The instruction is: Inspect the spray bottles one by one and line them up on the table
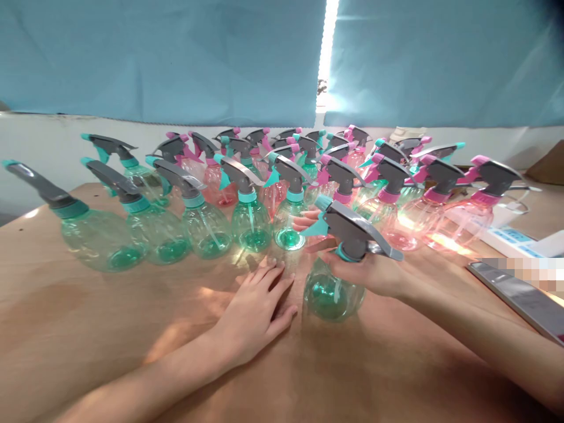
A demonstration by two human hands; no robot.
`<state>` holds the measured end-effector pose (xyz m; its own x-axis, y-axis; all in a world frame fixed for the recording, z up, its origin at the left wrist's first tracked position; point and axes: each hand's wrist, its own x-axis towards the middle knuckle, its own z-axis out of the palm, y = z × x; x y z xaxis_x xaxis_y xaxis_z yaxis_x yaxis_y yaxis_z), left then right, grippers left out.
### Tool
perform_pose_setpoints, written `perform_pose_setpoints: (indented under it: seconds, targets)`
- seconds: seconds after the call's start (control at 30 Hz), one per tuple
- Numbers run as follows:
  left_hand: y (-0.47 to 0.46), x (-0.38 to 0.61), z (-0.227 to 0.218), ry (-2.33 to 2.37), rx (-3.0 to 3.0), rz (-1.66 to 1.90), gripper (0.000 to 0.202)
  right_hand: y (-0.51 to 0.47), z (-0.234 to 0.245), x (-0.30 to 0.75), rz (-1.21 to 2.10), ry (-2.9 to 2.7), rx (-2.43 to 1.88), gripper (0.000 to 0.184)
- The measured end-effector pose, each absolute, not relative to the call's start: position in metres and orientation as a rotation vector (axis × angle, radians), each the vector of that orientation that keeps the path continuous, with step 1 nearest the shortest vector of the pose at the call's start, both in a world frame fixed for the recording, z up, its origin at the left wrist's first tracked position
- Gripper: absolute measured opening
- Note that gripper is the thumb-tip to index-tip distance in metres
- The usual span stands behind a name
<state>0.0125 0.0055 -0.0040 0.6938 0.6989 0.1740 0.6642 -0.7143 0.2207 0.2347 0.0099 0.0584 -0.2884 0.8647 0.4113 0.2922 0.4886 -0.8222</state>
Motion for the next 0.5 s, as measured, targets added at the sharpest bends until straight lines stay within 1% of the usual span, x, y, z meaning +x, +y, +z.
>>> perform_pose_setpoints:
  seconds: [0.1,0.3,0.5]
  targets:
    - [0.0053,0.0127,-0.004,1.12,2.765,0.359,0.045,0.0109,0.0568,0.2356,0.792,-1.863,-0.965,0.063]
    - [0.0043,0.0134,-0.0023,1.135,2.762,0.343,0.045,0.0129,0.0554,0.2361,0.655,-1.886,-1.025,0.061]
    - [0.0048,0.0134,-0.0023,1.121,2.759,0.33,0.046,0.0118,0.0576,0.235,0.776,-1.855,-0.955,0.064]
